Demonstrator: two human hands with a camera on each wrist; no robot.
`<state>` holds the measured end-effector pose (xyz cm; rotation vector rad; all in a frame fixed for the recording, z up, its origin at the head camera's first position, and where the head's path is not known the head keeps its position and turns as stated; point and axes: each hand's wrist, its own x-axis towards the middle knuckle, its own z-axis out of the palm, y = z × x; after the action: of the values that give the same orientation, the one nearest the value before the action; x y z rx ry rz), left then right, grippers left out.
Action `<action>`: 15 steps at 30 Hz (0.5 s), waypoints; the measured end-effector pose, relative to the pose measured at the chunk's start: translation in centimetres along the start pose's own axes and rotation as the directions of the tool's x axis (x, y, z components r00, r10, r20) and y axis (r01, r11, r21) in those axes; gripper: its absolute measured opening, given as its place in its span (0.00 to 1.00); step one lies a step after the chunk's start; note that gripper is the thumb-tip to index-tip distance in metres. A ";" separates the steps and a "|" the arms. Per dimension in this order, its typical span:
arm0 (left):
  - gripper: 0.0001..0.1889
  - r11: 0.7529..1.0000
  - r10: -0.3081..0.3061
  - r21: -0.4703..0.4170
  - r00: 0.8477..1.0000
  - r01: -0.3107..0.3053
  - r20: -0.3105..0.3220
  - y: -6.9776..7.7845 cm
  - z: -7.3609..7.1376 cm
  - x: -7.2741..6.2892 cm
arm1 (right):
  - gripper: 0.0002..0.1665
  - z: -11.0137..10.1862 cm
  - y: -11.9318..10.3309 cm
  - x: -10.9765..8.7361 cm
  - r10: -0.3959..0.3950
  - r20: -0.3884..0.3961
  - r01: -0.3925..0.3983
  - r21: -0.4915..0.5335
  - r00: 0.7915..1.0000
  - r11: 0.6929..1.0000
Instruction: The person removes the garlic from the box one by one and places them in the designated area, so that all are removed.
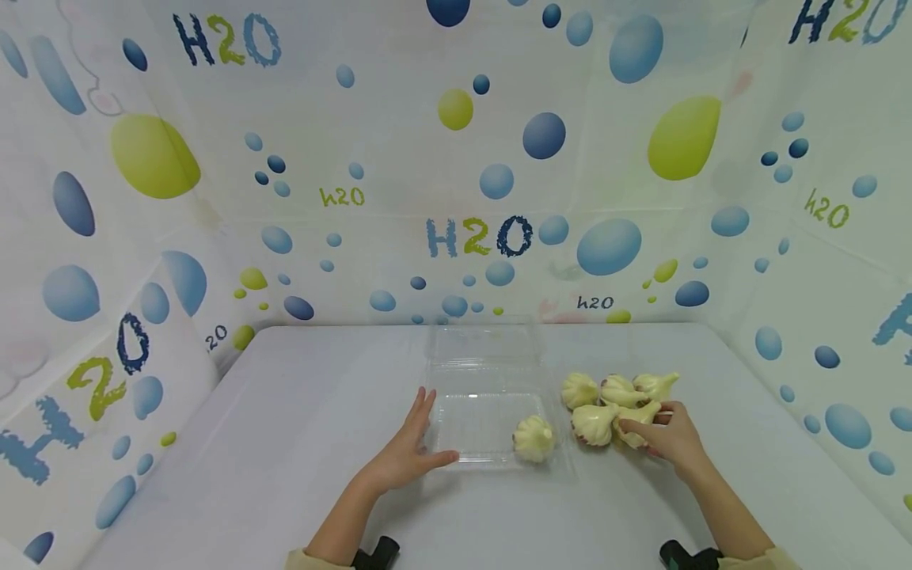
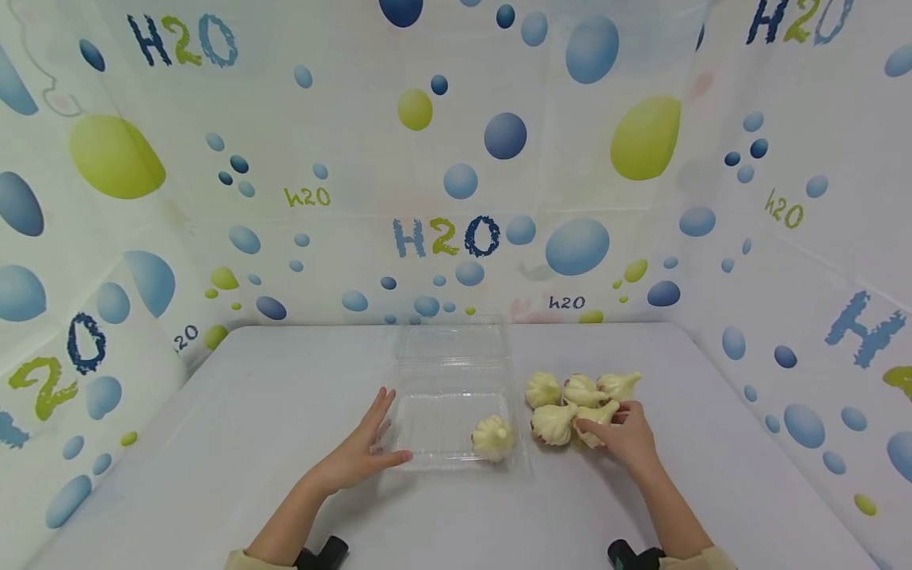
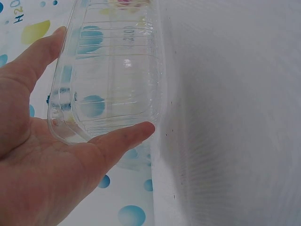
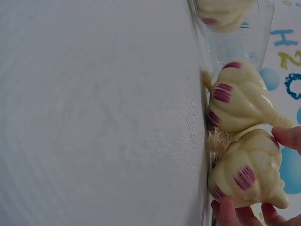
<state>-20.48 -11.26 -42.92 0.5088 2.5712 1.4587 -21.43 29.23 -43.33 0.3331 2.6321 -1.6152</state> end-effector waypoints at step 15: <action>0.52 1.000 0.005 -0.001 1.000 -0.005 0.005 0.1 0.0 -0.1 | 0.56 0.0 -1.5 -1.4 0.021 0.012 -0.020 -0.049 1.000 0.999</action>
<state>-20.39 -11.28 -42.83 0.5180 2.5676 1.4580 -20.37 28.35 -41.77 0.3451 2.6450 -1.5389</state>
